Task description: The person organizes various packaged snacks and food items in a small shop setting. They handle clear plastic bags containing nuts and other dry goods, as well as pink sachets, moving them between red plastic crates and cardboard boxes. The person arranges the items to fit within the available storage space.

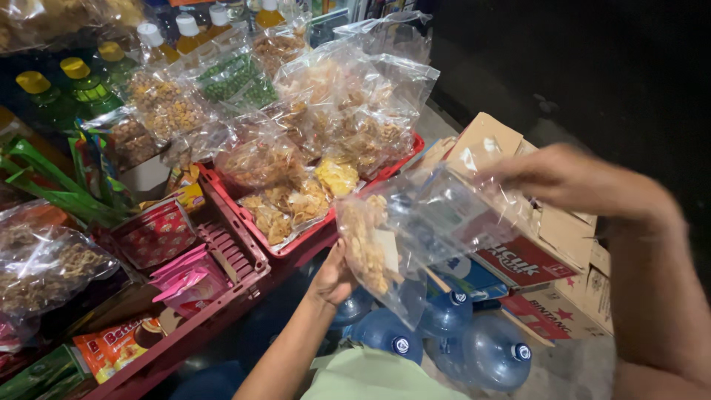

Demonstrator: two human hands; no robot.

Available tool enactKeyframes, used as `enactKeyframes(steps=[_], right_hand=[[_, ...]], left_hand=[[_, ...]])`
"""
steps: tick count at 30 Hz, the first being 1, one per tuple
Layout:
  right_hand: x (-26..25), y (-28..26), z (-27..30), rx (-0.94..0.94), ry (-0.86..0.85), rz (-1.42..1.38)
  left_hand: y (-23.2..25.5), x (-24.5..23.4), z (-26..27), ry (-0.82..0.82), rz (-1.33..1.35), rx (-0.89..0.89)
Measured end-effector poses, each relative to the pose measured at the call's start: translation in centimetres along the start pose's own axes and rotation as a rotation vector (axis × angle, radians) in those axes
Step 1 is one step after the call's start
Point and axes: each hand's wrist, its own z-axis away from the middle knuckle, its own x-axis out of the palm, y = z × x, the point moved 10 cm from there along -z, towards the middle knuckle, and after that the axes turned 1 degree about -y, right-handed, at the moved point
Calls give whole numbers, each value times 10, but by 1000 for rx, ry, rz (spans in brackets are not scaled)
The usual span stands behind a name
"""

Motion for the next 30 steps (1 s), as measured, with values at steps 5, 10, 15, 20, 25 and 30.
enactKeyframes(steps=[5,10,15,20,25,30], right_hand=[[-28,-45,47,-72,642,156],[63,-99,12,-272,394,203],[81,-112,-4,-181,421,345],[76,-108,-6,-197,455,239],[50,-68,14,-105,432,-152],[-43,-55,110,-225,1003,-48]], left_hand=[[0,-43,-12,143,199,158],[-2,-14,-25,-123,303,207],[5,-4,-25,155,-105,242],[9,7,-23,155,-106,247],[8,-33,-16,200,-6,248],[16,-24,-10,144,54,203]])
